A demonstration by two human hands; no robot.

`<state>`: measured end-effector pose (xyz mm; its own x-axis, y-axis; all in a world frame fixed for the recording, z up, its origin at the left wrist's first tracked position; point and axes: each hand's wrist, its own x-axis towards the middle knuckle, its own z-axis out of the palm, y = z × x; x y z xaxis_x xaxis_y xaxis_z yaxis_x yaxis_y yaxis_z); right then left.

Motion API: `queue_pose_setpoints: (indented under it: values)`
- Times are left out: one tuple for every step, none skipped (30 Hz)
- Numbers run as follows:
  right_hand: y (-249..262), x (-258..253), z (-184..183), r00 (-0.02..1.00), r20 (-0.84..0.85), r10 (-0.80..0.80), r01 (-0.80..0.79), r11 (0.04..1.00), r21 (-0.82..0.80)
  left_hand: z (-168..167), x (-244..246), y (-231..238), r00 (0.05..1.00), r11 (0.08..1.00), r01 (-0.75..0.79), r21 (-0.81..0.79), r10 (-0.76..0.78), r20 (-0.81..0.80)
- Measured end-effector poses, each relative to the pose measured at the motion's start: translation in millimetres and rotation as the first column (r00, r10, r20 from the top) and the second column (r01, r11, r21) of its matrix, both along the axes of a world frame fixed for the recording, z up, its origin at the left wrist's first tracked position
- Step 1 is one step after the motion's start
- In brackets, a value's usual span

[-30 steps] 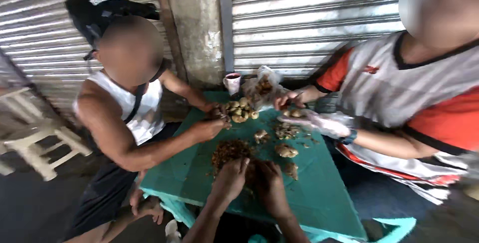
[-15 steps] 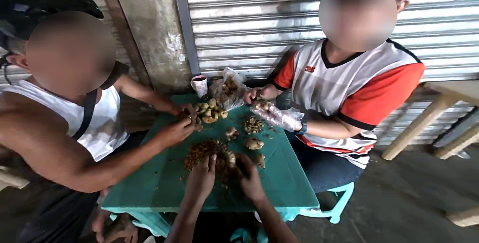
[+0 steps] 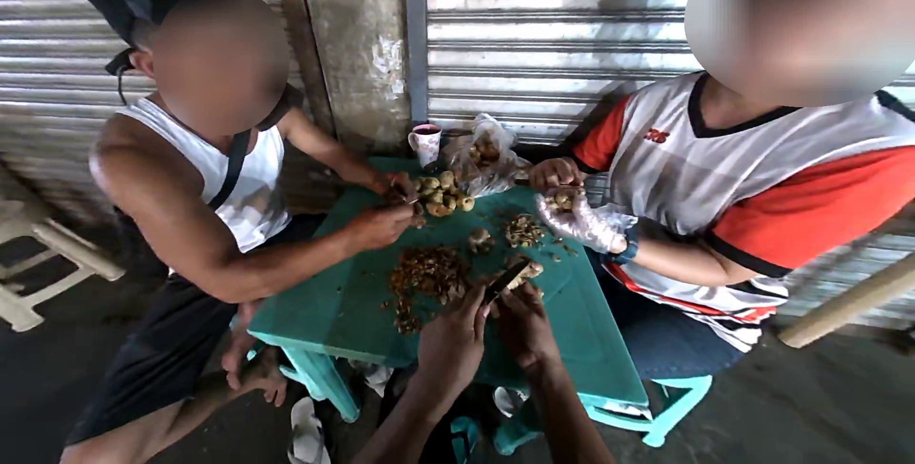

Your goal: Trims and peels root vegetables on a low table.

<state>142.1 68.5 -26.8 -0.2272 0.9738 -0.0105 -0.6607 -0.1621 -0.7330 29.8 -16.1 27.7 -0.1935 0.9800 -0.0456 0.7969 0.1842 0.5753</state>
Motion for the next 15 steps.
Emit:
queue_pose_setpoints:
  values:
    - [0.0,0.2,-0.1,1.0,-0.002,-0.001,0.001,1.0,0.005,-0.1,0.1,0.5,1.0,1.0,0.0,0.002,0.0,-0.009]
    - [-0.3,0.3,0.1,1.0,-0.002,0.001,-0.001,1.0,0.009,-0.7,-0.7,0.9,1.0,1.0,0.002,0.008,-0.002,-0.019]
    - [-0.8,-0.1,0.7,1.0,-0.002,-0.003,0.003,1.0,0.012,-0.8,-1.6,1.4,1.0,1.0,0.005,0.006,-0.004,-0.028]
    - [-1.1,-0.6,1.3,1.0,0.007,-0.004,0.004,1.0,0.022,-1.2,-2.5,1.8,0.999,1.0,0.008,0.014,-0.007,-0.032]
    - [-1.2,-1.1,1.9,1.0,0.017,-0.003,0.002,0.999,0.034,-1.3,-3.1,2.3,0.999,1.0,0.012,0.017,-0.012,-0.033]
    - [-1.1,-1.4,2.0,1.0,0.023,0.001,-0.003,0.999,0.045,-0.9,-3.4,2.5,0.999,1.0,0.018,0.018,-0.017,-0.033]
    - [-1.2,-1.6,1.8,1.0,0.027,0.007,-0.009,0.999,0.051,-0.2,-3.6,2.3,0.999,1.0,0.022,0.015,-0.022,-0.033]
    - [-1.9,-2.1,0.8,0.999,0.036,0.017,-0.019,0.998,0.053,1.1,-4.2,1.2,0.999,1.0,0.025,0.003,-0.025,-0.03]
    - [-3.0,-3.5,0.2,0.999,0.045,0.026,-0.028,0.998,0.05,3.5,-5.4,-0.3,0.999,0.999,0.026,-0.019,-0.027,-0.028]
    - [-4.4,-4.9,0.8,0.998,0.059,0.031,-0.033,0.998,0.046,5.3,-6.1,-1.5,0.999,0.999,0.02,-0.028,-0.021,-0.03]
    - [-5.9,-5.6,2.5,0.996,0.078,0.033,-0.036,0.998,0.044,6.8,-5.6,-1.9,0.999,0.999,0.01,-0.037,-0.011,-0.038]
    - [-7.4,-5.7,3.7,0.996,0.086,0.03,-0.034,0.999,0.042,6.7,-4.2,-2.1,0.999,1.0,-0.004,-0.029,0.002,-0.047]
    - [-8.0,-5.3,3.6,0.996,0.088,0.027,-0.031,0.998,0.046,5.3,-2.5,-2.1,0.998,1.0,-0.02,-0.012,0.02,-0.052]
    - [-8.4,-5.3,3.5,0.995,0.094,0.017,-0.022,0.998,0.052,3.5,-0.8,-1.8,0.998,0.999,-0.036,0.011,0.036,-0.05]
    - [-8.9,-4.9,3.6,0.994,0.105,0.011,-0.017,0.998,0.056,2.2,0.5,-1.5,0.998,0.999,-0.043,0.029,0.044,-0.04]
